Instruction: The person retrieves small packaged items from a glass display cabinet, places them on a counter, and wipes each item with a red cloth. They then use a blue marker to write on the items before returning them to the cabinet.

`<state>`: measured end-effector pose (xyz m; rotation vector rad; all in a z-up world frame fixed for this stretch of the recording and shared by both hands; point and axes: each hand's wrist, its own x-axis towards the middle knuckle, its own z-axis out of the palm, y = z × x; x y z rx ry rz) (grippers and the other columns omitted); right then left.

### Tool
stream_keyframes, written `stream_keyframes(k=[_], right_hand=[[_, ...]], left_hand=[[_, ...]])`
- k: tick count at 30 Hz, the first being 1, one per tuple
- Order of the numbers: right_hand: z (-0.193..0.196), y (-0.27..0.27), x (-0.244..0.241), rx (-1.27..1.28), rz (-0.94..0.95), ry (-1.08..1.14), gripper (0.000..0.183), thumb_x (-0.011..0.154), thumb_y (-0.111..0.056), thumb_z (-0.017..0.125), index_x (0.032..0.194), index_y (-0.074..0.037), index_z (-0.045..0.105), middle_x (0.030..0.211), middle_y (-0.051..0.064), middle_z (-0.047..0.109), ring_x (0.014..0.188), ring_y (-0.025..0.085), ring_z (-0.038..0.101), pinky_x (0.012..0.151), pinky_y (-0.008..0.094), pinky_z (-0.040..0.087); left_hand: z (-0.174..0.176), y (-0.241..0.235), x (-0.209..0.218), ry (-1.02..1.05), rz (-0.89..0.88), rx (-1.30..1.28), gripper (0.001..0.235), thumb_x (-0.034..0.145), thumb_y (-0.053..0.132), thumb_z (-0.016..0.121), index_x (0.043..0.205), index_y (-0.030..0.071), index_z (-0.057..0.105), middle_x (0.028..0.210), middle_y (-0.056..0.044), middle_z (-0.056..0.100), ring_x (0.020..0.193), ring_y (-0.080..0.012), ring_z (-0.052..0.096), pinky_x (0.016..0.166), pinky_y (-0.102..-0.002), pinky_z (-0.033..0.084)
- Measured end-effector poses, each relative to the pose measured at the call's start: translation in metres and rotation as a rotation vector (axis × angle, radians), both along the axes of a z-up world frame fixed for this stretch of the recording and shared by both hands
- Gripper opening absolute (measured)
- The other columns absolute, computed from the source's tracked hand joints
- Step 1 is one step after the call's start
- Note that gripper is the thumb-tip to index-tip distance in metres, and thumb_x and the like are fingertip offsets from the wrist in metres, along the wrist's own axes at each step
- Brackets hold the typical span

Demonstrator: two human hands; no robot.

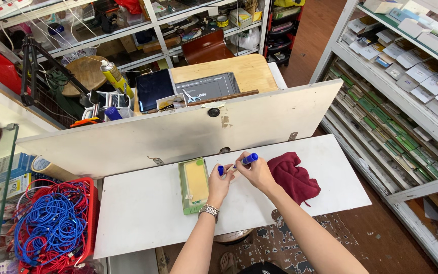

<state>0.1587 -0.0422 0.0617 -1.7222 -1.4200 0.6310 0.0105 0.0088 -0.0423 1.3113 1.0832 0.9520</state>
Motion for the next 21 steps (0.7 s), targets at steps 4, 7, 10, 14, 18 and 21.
stream_keyframes(k=[4,7,10,14,18,21], right_hand=[[-0.002,0.000,0.002,0.027,-0.015,0.030,0.023,0.089,-0.025,0.068,0.091,-0.003,0.067,0.065,0.013,0.065,0.057,0.022,0.061,0.056,0.037,0.048],[-0.005,0.001,0.003,0.088,0.005,0.036,0.023,0.089,-0.026,0.068,0.091,-0.003,0.068,0.065,0.011,0.065,0.056,0.020,0.060,0.054,0.035,0.047],[-0.012,0.002,0.004,-0.041,-0.015,0.022,0.025,0.090,-0.027,0.069,0.091,-0.002,0.069,0.060,0.014,0.060,0.054,0.021,0.055,0.053,0.036,0.043],[-0.023,0.007,0.011,0.015,-0.059,0.136,0.027,0.092,-0.028,0.067,0.092,-0.002,0.069,0.064,0.008,0.063,0.058,0.014,0.057,0.056,0.032,0.045],[-0.030,0.010,0.023,-0.004,-0.171,0.309,0.031,0.098,-0.031,0.065,0.095,-0.001,0.067,0.068,0.005,0.063,0.063,0.012,0.052,0.060,0.031,0.042],[-0.032,0.010,0.029,0.082,-0.129,0.546,0.032,0.100,-0.030,0.065,0.097,0.001,0.068,0.074,0.003,0.065,0.072,0.009,0.060,0.072,0.025,0.049]], left_hand=[[0.001,-0.001,0.000,0.035,0.002,0.000,0.026,0.093,0.007,0.067,0.082,0.002,0.044,0.120,-0.014,0.076,0.083,-0.0203,0.078,0.072,-0.029,0.062],[0.000,0.000,0.000,-0.005,-0.003,-0.013,0.026,0.093,0.006,0.067,0.082,0.002,0.043,0.119,-0.014,0.076,0.085,-0.0195,0.078,0.073,-0.029,0.064],[-0.001,0.001,0.000,-0.051,-0.017,0.016,0.025,0.093,0.006,0.067,0.083,0.002,0.044,0.120,-0.014,0.074,0.090,-0.0178,0.077,0.075,-0.029,0.065],[-0.002,0.000,-0.001,-0.026,-0.012,-0.007,0.025,0.094,0.006,0.066,0.083,0.003,0.044,0.120,-0.014,0.075,0.089,-0.0196,0.077,0.074,-0.029,0.063],[0.000,-0.001,0.000,-0.026,-0.008,-0.021,0.027,0.094,0.007,0.065,0.081,0.003,0.042,0.120,-0.014,0.075,0.089,-0.0204,0.077,0.074,-0.029,0.063],[0.007,-0.003,-0.001,-0.063,0.038,0.049,0.025,0.094,0.007,0.065,0.083,0.001,0.044,0.118,-0.015,0.076,0.089,-0.0196,0.077,0.073,-0.029,0.064]])
